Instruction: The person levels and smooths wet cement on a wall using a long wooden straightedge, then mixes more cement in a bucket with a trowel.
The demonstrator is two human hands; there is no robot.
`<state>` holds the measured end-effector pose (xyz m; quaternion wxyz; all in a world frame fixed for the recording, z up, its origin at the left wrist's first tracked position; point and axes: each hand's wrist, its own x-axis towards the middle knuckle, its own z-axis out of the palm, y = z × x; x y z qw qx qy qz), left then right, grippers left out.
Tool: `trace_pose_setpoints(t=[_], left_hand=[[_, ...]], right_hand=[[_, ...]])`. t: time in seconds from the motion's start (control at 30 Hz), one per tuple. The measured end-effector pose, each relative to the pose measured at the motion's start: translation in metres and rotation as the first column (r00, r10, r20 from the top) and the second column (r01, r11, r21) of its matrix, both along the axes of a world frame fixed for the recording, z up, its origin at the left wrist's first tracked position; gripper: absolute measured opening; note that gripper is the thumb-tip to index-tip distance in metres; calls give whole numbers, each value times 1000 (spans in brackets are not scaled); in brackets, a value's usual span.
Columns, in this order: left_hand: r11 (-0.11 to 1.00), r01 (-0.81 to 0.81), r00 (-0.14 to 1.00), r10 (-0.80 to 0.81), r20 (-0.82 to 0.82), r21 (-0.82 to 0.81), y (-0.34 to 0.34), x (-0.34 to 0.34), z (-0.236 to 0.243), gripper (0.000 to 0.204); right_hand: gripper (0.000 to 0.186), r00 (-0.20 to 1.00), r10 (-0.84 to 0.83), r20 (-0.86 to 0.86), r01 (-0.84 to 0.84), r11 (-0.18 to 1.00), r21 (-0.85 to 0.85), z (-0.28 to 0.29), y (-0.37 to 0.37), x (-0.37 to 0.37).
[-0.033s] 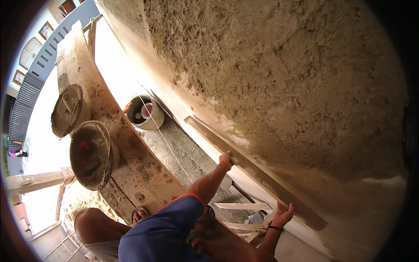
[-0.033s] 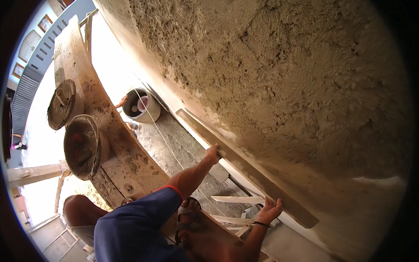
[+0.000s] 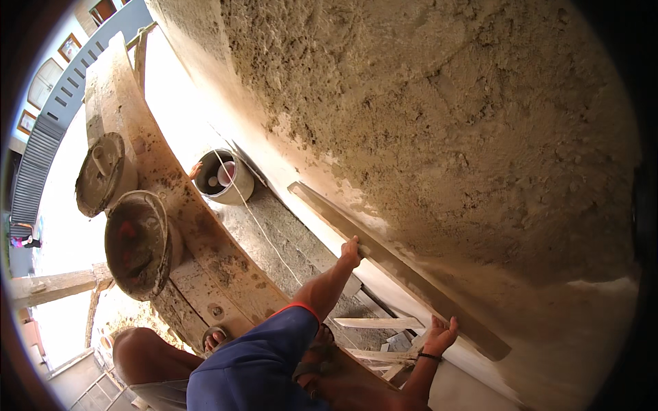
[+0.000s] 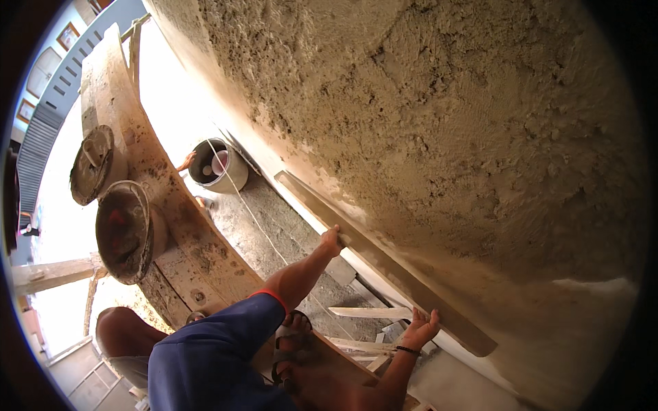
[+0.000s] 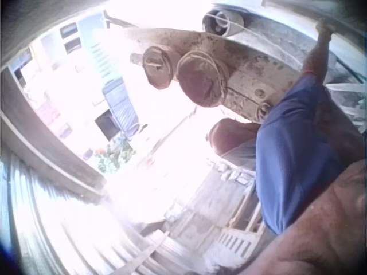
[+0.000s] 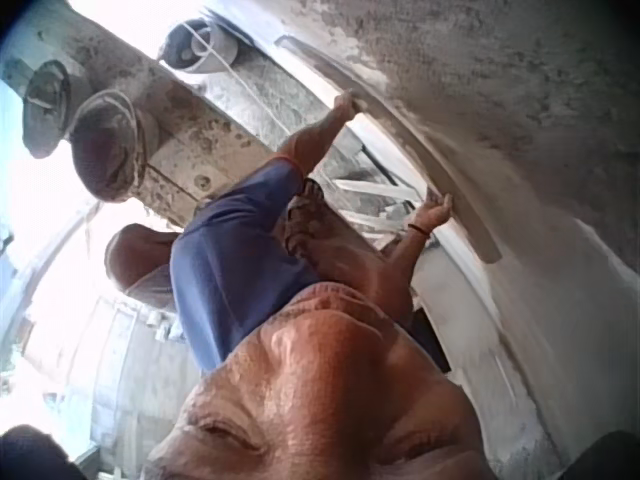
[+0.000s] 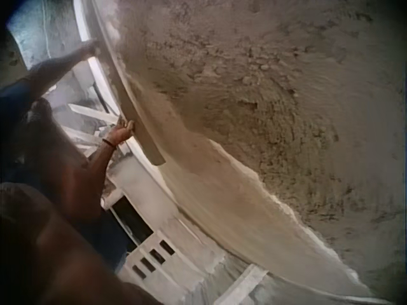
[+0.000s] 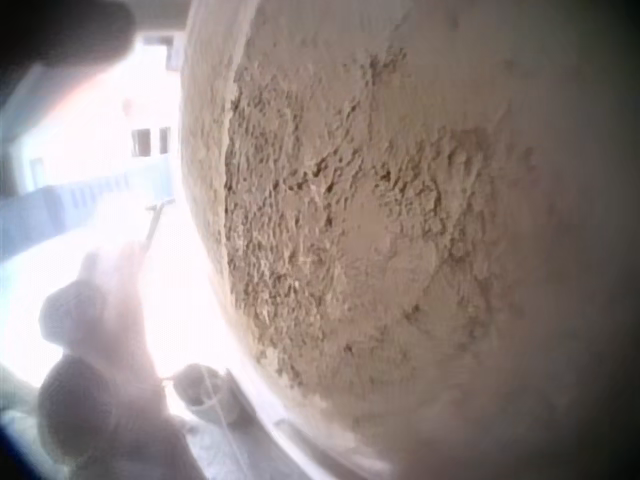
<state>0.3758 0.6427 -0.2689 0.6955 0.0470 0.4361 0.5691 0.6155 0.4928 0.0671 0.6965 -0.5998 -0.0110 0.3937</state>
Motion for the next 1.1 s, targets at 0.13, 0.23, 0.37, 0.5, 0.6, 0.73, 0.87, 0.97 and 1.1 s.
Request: trace_pose_setpoints(t=[0.13, 0.23, 0.37, 0.5, 0.6, 0.73, 0.87, 0.97, 1.1], left_hand=[[986, -107, 983, 124, 132, -127, 33, 13, -4, 65], [994, 12, 1000, -11, 7, -110, 63, 9, 49, 59], [935, -23, 990, -29, -140, -354, 91, -32, 112, 56], [919, -157, 961, 59, -269, -361, 114, -70, 171, 63], [925, -224, 945, 128, -302, -308, 128, -105, 202, 61], [953, -265, 903, 192, -385, -147, 152, -145, 246, 62], [933, -320, 862, 215, -458, -164, 170, -170, 281, 60], [949, -294, 870, 217, -444, -112, 176, -177, 304, 59], [956, -286, 849, 218, -482, -71, 173, -184, 331, 57]], right_hand=[[49, 1000, -18, 6, 18, 1000, 2, -11, 15, 3], [46, 995, -16, -96, 20, 999, 37, -17, 22, 21], [36, 979, 1, -202, 21, 994, 105, -35, 28, 7], [37, 965, 76, -251, -30, 983, 183, -28, 48, -23], [38, 952, 68, -299, -13, 983, 182, -20, 65, -49], [38, 929, 119, -351, -32, 970, 242, -3, 87, -83], [37, 907, 145, -396, -26, 956, 292, 18, 99, -103], [36, 901, 129, -413, -4, 958, 288, 37, 103, -109], [36, 894, 191, -406, -47, 940, 338, 60, 101, -110]])
